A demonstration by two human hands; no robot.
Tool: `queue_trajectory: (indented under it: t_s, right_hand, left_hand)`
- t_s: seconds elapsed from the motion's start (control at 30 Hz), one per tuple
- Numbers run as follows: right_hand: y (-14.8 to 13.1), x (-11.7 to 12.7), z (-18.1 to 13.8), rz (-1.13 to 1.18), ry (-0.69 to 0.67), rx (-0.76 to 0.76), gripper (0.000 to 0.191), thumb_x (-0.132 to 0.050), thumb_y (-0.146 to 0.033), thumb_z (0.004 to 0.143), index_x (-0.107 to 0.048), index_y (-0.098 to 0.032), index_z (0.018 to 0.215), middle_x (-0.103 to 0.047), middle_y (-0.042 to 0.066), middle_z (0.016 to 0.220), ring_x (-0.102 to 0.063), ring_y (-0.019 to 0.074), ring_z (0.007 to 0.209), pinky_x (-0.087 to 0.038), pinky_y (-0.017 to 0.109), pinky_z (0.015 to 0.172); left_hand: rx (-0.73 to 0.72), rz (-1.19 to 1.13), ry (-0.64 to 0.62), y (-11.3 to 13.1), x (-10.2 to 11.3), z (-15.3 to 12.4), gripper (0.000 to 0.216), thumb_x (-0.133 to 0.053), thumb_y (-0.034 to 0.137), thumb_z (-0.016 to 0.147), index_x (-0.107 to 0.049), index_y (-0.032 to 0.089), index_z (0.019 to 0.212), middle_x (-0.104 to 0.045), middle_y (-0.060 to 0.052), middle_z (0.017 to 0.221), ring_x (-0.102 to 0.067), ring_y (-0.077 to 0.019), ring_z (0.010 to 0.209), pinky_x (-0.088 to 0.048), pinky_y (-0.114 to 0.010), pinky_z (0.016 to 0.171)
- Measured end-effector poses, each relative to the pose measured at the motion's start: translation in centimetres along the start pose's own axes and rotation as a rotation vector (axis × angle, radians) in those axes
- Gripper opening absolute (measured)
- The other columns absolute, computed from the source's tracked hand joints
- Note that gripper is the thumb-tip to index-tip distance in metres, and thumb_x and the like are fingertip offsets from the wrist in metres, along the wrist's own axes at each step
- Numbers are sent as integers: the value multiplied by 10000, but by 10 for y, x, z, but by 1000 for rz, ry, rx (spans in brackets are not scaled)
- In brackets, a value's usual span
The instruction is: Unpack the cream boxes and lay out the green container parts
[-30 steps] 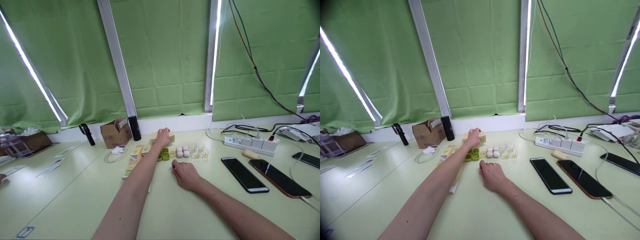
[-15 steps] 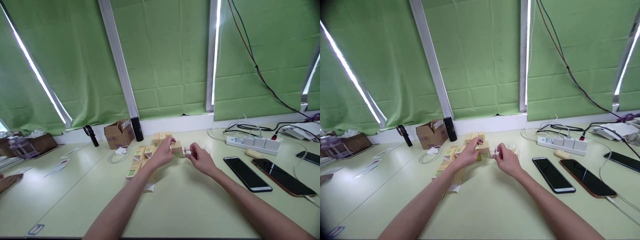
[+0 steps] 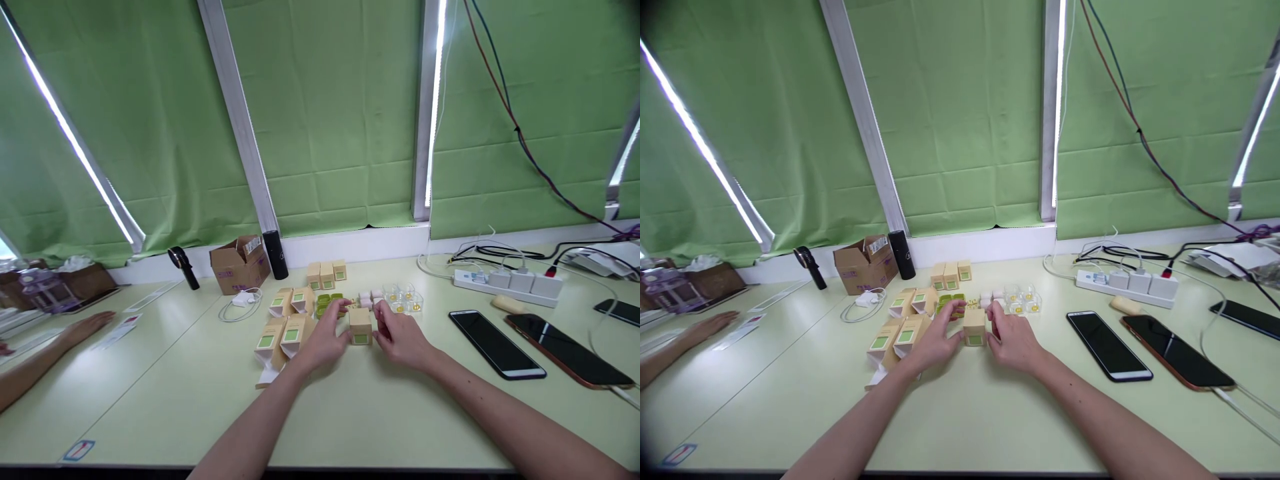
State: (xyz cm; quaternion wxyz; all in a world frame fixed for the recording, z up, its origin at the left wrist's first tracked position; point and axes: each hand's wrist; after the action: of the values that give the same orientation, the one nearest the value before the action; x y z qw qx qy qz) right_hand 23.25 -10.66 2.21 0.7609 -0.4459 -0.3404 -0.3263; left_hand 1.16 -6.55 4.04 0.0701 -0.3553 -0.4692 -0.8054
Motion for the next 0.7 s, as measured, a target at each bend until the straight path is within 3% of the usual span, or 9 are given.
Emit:
queue_trajectory:
  t_s: [0.3,0.7]
  right_hand:
    - [4,-3,1,7,3,-33,247,-499,-237,861,-321,-252,1032,-631,-46,723,-583,190,643,-258,285,589]
    - [4,-8,1,22,-21,-35,271,-485,-208,880,-319,-242,1092,-651,-38,730,-577,202,643,-224,291,591]
  left_hand:
    - [18,50,34,-18,-13,-2,658,-519,96,870,-383,268,1490,-553,-108,1450,-549,-227,1299,-528,-355,990]
    - [50,46,60,-19,-15,-2,649,-478,50,857,-410,232,1476,-613,-115,1338,-565,-241,1274,-478,-408,1051]
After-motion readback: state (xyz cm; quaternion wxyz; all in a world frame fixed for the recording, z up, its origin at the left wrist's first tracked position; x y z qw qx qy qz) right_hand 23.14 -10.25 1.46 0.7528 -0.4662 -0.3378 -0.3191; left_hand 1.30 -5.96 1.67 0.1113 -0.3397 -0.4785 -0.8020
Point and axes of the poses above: each hand's wrist, its own z-axis towards the middle knuckle, its own x-axis out of the back of the hand, y = z × x
